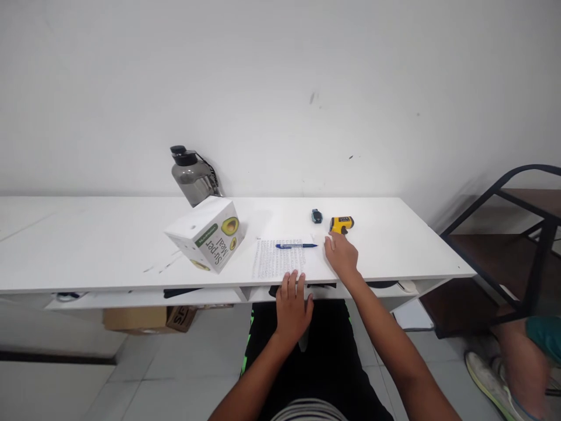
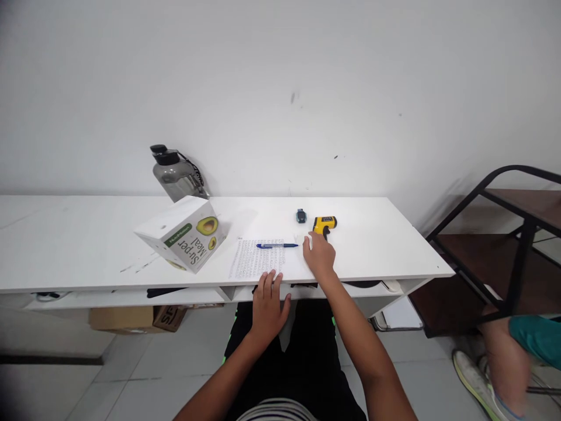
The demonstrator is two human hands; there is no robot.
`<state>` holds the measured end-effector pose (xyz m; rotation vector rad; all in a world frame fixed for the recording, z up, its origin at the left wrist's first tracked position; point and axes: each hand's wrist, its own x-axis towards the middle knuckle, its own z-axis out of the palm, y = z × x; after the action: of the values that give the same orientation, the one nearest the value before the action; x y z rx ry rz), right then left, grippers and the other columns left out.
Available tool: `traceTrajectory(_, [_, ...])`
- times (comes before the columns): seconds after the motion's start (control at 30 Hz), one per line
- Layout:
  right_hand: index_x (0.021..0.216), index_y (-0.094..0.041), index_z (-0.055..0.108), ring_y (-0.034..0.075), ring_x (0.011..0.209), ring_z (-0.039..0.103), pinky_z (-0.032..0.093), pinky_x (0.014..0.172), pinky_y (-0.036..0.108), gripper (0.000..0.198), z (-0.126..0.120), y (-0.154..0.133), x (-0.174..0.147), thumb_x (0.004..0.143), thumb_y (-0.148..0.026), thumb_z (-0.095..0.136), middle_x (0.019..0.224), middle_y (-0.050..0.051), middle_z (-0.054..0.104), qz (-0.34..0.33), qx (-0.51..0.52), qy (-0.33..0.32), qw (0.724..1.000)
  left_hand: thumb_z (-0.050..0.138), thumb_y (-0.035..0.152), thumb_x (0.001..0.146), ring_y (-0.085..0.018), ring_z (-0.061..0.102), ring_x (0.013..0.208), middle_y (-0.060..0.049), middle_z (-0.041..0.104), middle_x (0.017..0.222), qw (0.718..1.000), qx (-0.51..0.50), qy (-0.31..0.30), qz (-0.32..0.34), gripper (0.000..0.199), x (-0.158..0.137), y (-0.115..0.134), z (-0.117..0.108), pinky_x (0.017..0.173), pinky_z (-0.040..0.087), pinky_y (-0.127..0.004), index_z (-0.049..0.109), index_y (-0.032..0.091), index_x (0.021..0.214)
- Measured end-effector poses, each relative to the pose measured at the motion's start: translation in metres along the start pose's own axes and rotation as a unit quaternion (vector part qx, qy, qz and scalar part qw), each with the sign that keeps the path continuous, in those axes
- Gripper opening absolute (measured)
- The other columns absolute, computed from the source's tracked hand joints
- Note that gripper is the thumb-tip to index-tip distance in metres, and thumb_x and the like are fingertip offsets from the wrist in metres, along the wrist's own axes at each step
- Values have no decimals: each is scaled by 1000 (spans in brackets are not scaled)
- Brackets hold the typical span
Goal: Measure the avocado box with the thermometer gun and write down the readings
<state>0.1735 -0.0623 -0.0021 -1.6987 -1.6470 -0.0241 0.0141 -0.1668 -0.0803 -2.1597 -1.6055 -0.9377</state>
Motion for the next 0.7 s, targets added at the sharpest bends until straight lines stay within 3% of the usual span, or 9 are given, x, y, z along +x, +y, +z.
traceTrajectory(0.13, [108,-11,65,31,88,61,43,76,43,36,-9,2,19,92,-35,44,102,21,63,31,-164,-84,982,52,30,88,-33,42,131,-16,51,138,999,-12,-44,-9,48,11,4,-24,95,45,-45,49,13,133])
traceTrajectory(0.2, [107,-10,64,33,93,58,42,76,44,33,-10,4,27,90,-34,47,105,23,60,35,-206,-91,974,53,32,88,-33,45,129,-16,53,136,998,-20,-51,-9,45,15,4,-32,94,46,-45,52,14,129])
traceTrajectory(0.3, [115,-9,59,36,103,53,42,79,47,39,-9,12,37,87,-36,52,114,24,56,57,-226,-73,970,52,31,88,-31,48,126,-15,54,134,999,-49,-19,-9,39,16,2,-43,94,48,-44,54,16,125])
traceTrajectory(0.4, [125,-9,51,35,108,53,44,83,46,56,-8,24,45,84,-47,53,117,22,55,147,-175,-122,966,53,26,88,-27,50,124,-15,54,131,995,-87,49,-22,35,14,-11,-56,97,46,-41,54,17,121])
traceTrajectory(0.47, [127,-9,49,33,110,54,45,85,43,64,-9,31,50,82,-54,53,119,20,55,200,-133,-183,953,56,24,87,-27,48,125,-17,53,131,988,-91,112,-53,38,16,-29,-67,102,43,-43,51,16,124])
traceTrajectory(0.57, [127,-9,49,33,114,54,46,88,41,67,-10,37,54,80,-56,54,122,19,55,216,-121,-212,945,61,29,84,-30,38,134,-20,44,138,965,-56,205,-152,57,28,-72,-86,109,35,-50,40,14,135])
traceTrajectory(0.7, [126,-10,51,33,112,56,46,86,39,64,-13,39,53,79,-53,55,121,19,58,211,-99,-205,951,73,44,71,-35,20,142,-24,24,150,929,-61,225,-287,99,54,-139,-102,111,31,-53,17,12,146])
